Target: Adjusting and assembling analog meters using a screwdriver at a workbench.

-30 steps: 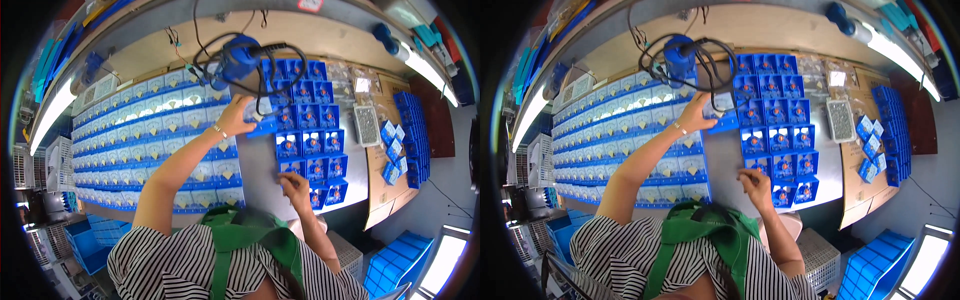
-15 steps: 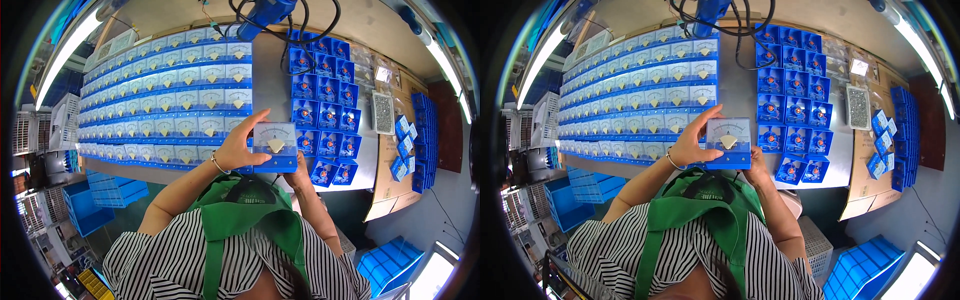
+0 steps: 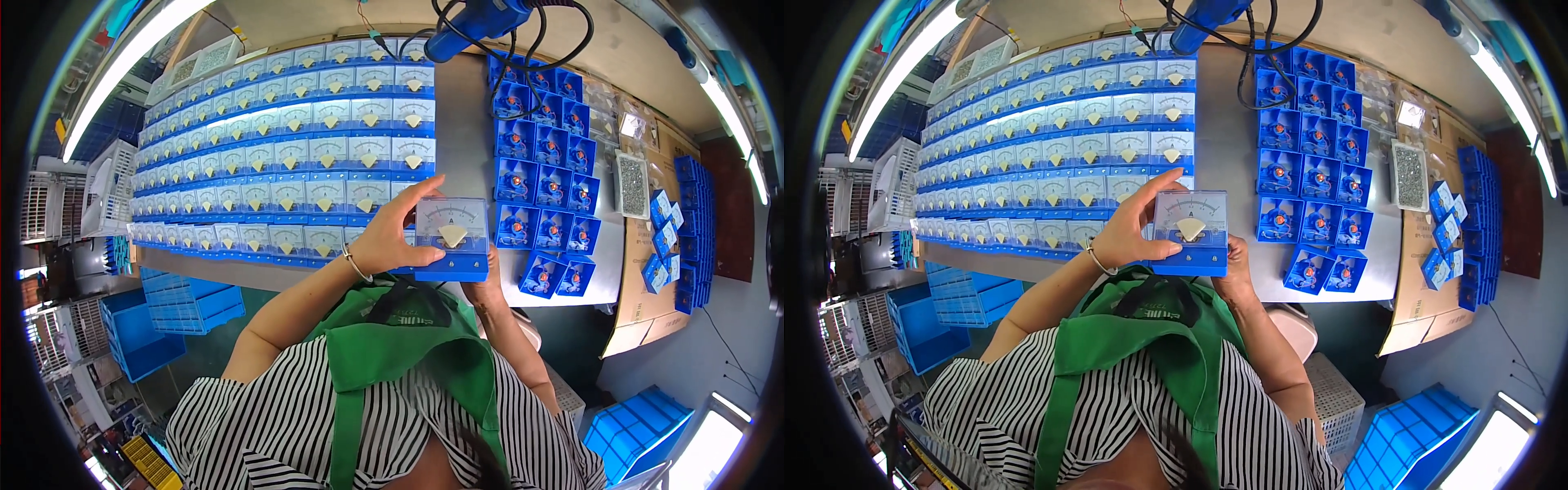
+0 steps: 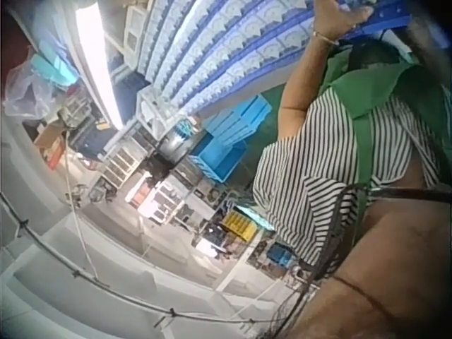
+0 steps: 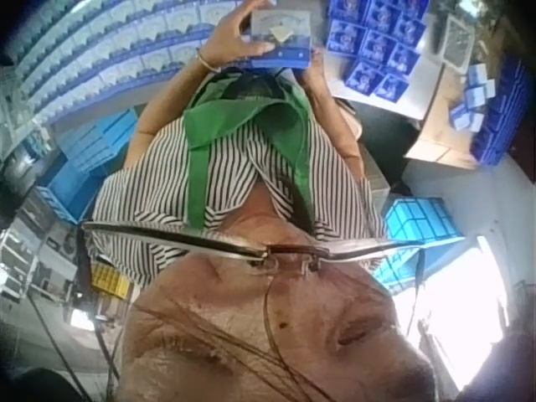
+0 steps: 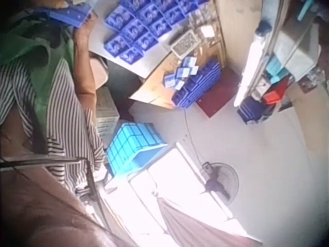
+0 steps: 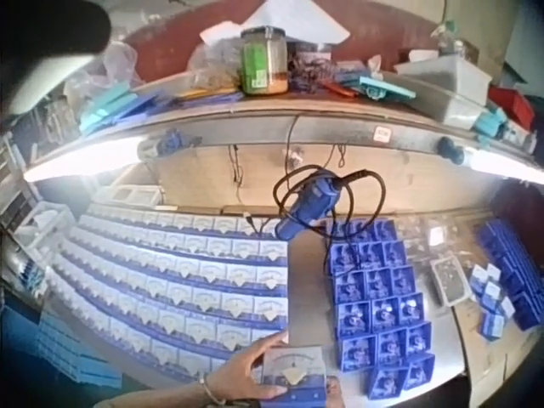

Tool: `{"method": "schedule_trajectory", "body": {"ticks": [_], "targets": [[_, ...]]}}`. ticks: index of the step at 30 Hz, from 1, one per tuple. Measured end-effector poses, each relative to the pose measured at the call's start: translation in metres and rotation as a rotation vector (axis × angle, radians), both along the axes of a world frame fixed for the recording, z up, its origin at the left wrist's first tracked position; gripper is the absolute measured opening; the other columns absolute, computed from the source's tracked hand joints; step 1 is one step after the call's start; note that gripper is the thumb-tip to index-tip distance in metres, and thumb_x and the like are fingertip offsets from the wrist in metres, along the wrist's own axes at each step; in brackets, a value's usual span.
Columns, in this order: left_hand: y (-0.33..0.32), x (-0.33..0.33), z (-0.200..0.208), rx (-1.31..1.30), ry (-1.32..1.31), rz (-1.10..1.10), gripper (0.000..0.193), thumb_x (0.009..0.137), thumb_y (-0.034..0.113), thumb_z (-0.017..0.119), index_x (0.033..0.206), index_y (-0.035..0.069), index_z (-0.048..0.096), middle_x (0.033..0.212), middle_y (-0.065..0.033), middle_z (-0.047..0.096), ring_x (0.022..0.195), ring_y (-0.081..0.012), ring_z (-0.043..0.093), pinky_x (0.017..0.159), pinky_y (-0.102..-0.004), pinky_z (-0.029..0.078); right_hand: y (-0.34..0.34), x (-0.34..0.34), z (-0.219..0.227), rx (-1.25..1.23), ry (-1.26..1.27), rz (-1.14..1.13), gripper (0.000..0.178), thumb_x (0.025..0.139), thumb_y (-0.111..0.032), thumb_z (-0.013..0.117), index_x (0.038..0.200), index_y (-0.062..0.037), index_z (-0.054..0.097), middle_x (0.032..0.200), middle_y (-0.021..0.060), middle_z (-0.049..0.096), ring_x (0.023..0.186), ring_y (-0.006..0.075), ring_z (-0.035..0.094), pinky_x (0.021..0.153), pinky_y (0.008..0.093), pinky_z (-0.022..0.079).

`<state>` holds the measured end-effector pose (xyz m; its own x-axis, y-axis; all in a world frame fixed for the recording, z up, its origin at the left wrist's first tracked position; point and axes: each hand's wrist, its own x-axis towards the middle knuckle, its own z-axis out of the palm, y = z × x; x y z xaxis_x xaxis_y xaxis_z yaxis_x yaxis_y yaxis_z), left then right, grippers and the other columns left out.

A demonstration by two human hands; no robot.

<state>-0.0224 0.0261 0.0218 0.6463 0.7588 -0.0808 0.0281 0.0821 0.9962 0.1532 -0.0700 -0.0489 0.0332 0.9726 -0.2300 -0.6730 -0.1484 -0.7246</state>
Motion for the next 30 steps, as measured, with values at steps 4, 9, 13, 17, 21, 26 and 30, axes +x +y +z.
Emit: {"method": "schedule_trajectory", "body": {"ticks": [4,9,13,17,21,26,30], "targets": [[0.002,-0.008,0.001,-0.007,-0.023,0.004,0.095,0.063,0.013,0.077,0.146,0.007,0.031,0.129,-0.0144,0.048,0.117,-0.0227,0.051,0.101,-0.0363,0.042,-0.001,-0.017,0.000,0.017,-0.029,-0.117,0.017,0.081,-0.001,0.070,0.097,-0.0008,0.068,0.095,0.0056,0.069,0.082,0.0121,0.065,0.076,0.0275,0.053],[0.006,-0.017,0.005,-0.083,-0.045,-0.006,0.097,0.063,0.009,0.076,0.147,0.009,0.027,0.131,-0.0123,0.046,0.122,-0.0225,0.047,0.106,-0.0360,0.035,-0.002,-0.029,-0.001,0.048,-0.105,-0.155,0.014,0.084,-0.004,0.068,0.097,-0.0013,0.069,0.092,0.0049,0.069,0.080,0.0116,0.064,0.075,0.0270,0.053],[0.008,-0.022,0.005,-0.065,-0.041,0.010,0.097,0.064,0.008,0.076,0.147,0.009,0.027,0.132,-0.0123,0.045,0.123,-0.0227,0.047,0.106,-0.0362,0.035,-0.001,-0.034,0.000,0.083,-0.184,-0.190,0.011,0.087,-0.006,0.065,0.096,-0.0013,0.069,0.091,0.0049,0.069,0.079,0.0105,0.063,0.074,0.0261,0.052],[0.010,-0.029,0.007,-0.084,-0.043,0.017,0.097,0.064,0.007,0.076,0.147,0.008,0.027,0.132,-0.0126,0.045,0.123,-0.0228,0.046,0.107,-0.0362,0.035,0.000,-0.040,-0.002,0.092,-0.207,-0.189,0.010,0.088,-0.006,0.064,0.095,-0.0009,0.069,0.090,0.0046,0.069,0.078,0.0101,0.063,0.074,0.0257,0.052],[0.011,-0.029,0.008,-0.083,-0.031,0.014,0.097,0.064,0.007,0.076,0.147,0.008,0.027,0.132,-0.0129,0.045,0.124,-0.0229,0.046,0.107,-0.0361,0.035,0.000,-0.043,-0.001,0.042,-0.260,-0.194,0.024,0.088,-0.020,0.064,0.097,0.0019,0.066,0.093,0.0071,0.068,0.081,0.0138,0.064,0.076,0.0282,0.052],[0.009,-0.032,0.006,-0.077,-0.052,0.020,0.097,0.063,0.006,0.076,0.147,0.007,0.027,0.132,-0.0131,0.045,0.123,-0.0228,0.046,0.107,-0.0362,0.035,0.001,-0.048,0.005,0.077,-0.242,-0.234,0.010,0.088,-0.004,0.061,0.093,-0.0001,0.068,0.089,0.0042,0.069,0.078,0.0087,0.061,0.073,0.0245,0.051],[0.008,-0.032,0.007,-0.079,-0.067,0.023,0.097,0.063,0.006,0.076,0.147,0.007,0.027,0.132,-0.0131,0.045,0.124,-0.0225,0.046,0.107,-0.0359,0.034,0.000,-0.049,0.008,0.080,-0.242,-0.241,0.009,0.088,-0.004,0.061,0.093,0.0000,0.068,0.088,0.0039,0.069,0.077,0.0084,0.061,0.073,0.0240,0.050]]}}
